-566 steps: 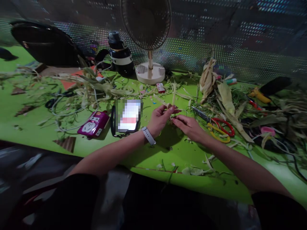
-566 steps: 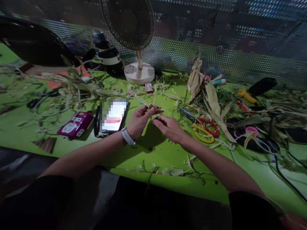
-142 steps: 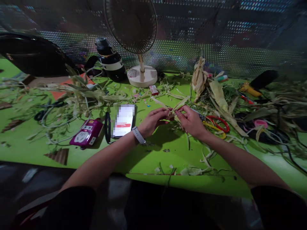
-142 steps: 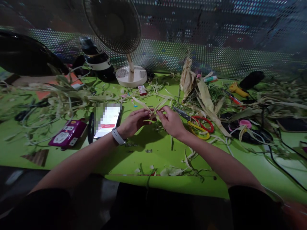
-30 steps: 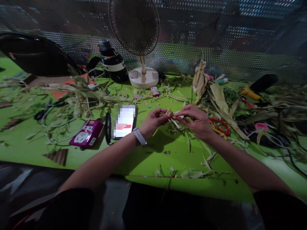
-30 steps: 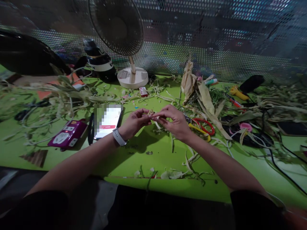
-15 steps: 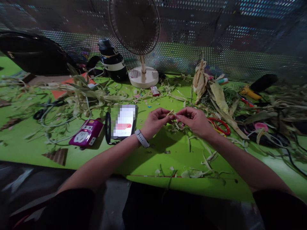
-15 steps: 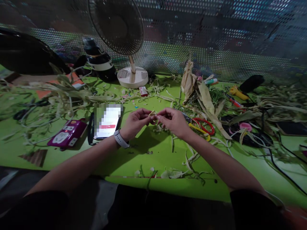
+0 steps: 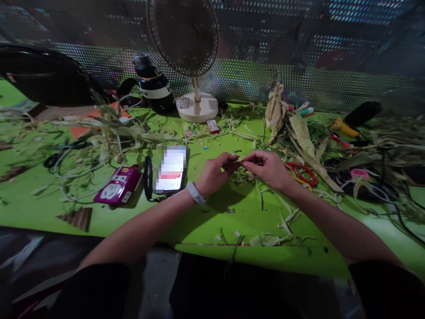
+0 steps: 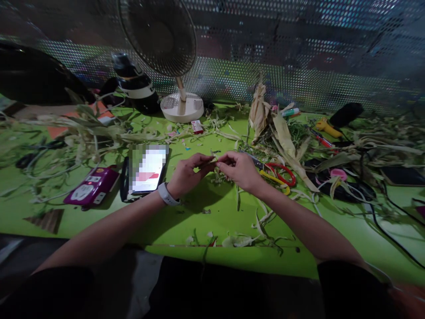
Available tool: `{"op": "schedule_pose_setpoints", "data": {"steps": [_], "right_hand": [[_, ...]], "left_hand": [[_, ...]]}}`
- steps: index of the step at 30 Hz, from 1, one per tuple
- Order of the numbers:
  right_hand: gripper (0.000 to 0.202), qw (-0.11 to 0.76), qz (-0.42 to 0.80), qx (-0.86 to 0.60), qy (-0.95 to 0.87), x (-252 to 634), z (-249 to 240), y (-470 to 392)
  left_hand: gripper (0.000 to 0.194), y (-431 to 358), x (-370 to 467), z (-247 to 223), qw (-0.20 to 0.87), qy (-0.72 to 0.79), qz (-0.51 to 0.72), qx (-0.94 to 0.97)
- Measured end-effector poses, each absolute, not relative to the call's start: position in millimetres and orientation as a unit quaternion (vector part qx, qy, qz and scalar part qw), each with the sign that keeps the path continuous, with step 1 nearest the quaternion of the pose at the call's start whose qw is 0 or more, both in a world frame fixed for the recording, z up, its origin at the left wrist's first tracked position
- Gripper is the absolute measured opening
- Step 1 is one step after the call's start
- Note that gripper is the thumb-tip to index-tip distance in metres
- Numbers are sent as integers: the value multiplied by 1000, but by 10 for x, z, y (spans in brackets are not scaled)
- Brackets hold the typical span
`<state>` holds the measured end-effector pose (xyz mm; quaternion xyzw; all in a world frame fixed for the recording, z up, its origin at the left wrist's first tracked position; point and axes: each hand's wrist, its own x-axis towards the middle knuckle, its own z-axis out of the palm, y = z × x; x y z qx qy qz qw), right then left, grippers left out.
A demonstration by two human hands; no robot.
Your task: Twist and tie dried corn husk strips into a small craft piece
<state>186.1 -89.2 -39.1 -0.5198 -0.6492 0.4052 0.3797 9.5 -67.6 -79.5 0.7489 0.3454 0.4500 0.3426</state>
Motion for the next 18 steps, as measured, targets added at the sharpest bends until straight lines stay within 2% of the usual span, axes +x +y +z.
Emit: {"op": "schedule_pose_setpoints", "data": {"steps": [3, 7, 13, 18], "right_hand": [[26, 398, 429, -510, -630, 1871, -422, -877], [36, 413, 472, -461, -627, 1893, -428, -849], [29, 386, 522, -462, -604, 1906, -408, -834], [33, 386, 521, -478, -592, 1888, -461, -865]], "left_hand": [[16, -677, 96, -799, 287, 344, 446, 775], [17, -664, 85, -778, 297, 339, 451, 770], [19, -626, 62, -779, 305, 322, 444, 778], [19, -629, 38, -755, 299, 285, 414, 811]]}}
